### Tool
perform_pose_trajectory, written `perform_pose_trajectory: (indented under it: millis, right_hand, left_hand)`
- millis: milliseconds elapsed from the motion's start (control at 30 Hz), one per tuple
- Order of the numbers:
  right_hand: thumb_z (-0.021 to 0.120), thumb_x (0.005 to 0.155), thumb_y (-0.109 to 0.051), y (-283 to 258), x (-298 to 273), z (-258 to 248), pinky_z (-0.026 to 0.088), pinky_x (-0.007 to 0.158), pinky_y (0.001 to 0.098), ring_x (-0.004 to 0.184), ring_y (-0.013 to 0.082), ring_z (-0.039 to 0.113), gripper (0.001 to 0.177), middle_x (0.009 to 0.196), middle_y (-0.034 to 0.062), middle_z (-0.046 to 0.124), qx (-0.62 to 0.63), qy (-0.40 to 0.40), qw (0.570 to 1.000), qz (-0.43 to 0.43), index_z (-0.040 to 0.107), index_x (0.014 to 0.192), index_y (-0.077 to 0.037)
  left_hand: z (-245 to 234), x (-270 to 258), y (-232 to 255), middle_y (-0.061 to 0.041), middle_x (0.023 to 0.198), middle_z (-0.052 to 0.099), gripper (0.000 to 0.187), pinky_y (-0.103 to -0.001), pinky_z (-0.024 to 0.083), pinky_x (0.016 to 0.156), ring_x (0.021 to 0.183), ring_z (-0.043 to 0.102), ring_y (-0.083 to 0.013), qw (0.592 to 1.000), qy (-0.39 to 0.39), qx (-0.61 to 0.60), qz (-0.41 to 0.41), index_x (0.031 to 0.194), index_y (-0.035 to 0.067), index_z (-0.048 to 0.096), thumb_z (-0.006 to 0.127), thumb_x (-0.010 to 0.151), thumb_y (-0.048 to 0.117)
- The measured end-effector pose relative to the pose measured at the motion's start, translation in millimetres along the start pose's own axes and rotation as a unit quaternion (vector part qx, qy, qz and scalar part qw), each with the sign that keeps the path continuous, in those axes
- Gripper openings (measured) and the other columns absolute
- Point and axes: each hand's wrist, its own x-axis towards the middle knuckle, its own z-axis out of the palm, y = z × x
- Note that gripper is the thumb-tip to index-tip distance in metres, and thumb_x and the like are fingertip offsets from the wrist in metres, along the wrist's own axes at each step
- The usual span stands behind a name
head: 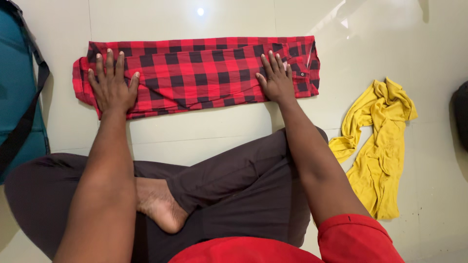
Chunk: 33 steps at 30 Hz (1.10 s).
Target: The person folds a shirt by folding the sides and sleeves inward, rolling and folding the body into a rectangle, and smoothing the fabric by hand.
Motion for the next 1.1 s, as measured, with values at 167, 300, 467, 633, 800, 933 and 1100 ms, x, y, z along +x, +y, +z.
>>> perform_pose_trajectory:
  millis: [167,300,467,633,800,933,1100]
  right_hand:
    - [0.041,0.102,-0.063,3.3,-14.6,-8.2,0.014,0.124,0.0606,0.159,0.0259,0.015,0.074,0.173,0.0022,0.015,0.005,-0.049,0.998,0.032,0.022,0.165,-0.031]
    - [0.043,0.099,-0.064,-4.1,-20.9,-14.7,0.012,0.122,0.0646,0.159,0.0271,0.008,0.078,0.174,0.0019,0.009,-0.005,-0.112,0.989,0.098,0.018,0.165,-0.030]
    - [0.045,0.099,-0.067,-39.9,-22.9,-4.4,0.012,0.122,0.0651,0.162,0.0296,0.003,0.083,0.175,0.0045,0.008,-0.006,-0.108,0.992,0.073,0.020,0.164,-0.021]
    - [0.054,0.096,-0.073,-114.7,-21.1,14.3,0.012,0.125,0.0665,0.163,0.0282,0.005,0.093,0.176,0.0039,0.009,0.016,-0.034,0.994,-0.102,0.020,0.167,-0.022]
    - [0.069,0.073,-0.080,-106.3,1.7,-3.9,0.010,0.122,0.0679,0.160,0.0264,0.002,0.116,0.174,0.0004,0.004,0.022,-0.162,0.984,-0.070,0.015,0.164,-0.034]
    - [0.077,0.065,-0.076,-90.3,9.7,-8.5,0.013,0.120,0.0688,0.160,0.0248,0.003,0.122,0.174,-0.0027,0.003,0.033,-0.201,0.978,-0.053,0.015,0.163,-0.039]
    - [0.067,0.083,-0.075,-78.3,21.3,3.4,0.021,0.126,0.0656,0.164,0.0240,0.011,0.099,0.176,-0.0023,0.014,0.018,-0.172,0.984,-0.053,0.024,0.164,-0.036]
  left_hand:
    - [8.3,-3.9,-3.6,-0.007,0.175,0.016,0.074,-0.066,0.004,0.124,0.160,0.008,-0.0334,1.000,-0.007,0.004,0.012,0.167,0.020,0.030,0.044,0.105,0.058]
    - [8.9,-4.8,8.4,-0.010,0.173,0.013,0.078,-0.067,0.001,0.121,0.157,0.004,-0.0348,1.000,-0.016,0.005,0.015,0.165,0.019,0.027,0.042,0.102,0.062]
    - [25.3,-16.8,86.2,-0.012,0.175,0.014,0.076,-0.068,0.003,0.125,0.162,0.007,-0.0356,0.996,0.027,-0.012,0.082,0.168,0.016,0.027,0.043,0.108,0.060]
    - [59.6,-49.9,172.8,-0.009,0.172,0.015,0.071,-0.067,0.005,0.123,0.159,0.008,-0.0337,0.984,-0.018,-0.010,0.179,0.164,0.023,0.028,0.049,0.103,0.054]
    - [60.1,-35.3,147.6,-0.011,0.174,0.012,0.074,-0.069,0.005,0.124,0.160,0.007,-0.0364,0.989,0.021,0.019,0.146,0.168,0.022,0.026,0.047,0.106,0.056]
    - [40.3,-26.0,122.6,-0.012,0.174,0.008,0.080,-0.071,0.003,0.122,0.159,0.003,-0.0400,0.997,-0.012,0.032,0.067,0.166,0.024,0.022,0.045,0.101,0.063]
    - [46.6,-37.5,137.0,-0.012,0.172,0.005,0.084,-0.072,0.002,0.120,0.156,-0.001,-0.0406,0.997,-0.048,0.036,0.048,0.165,0.022,0.018,0.044,0.098,0.065]
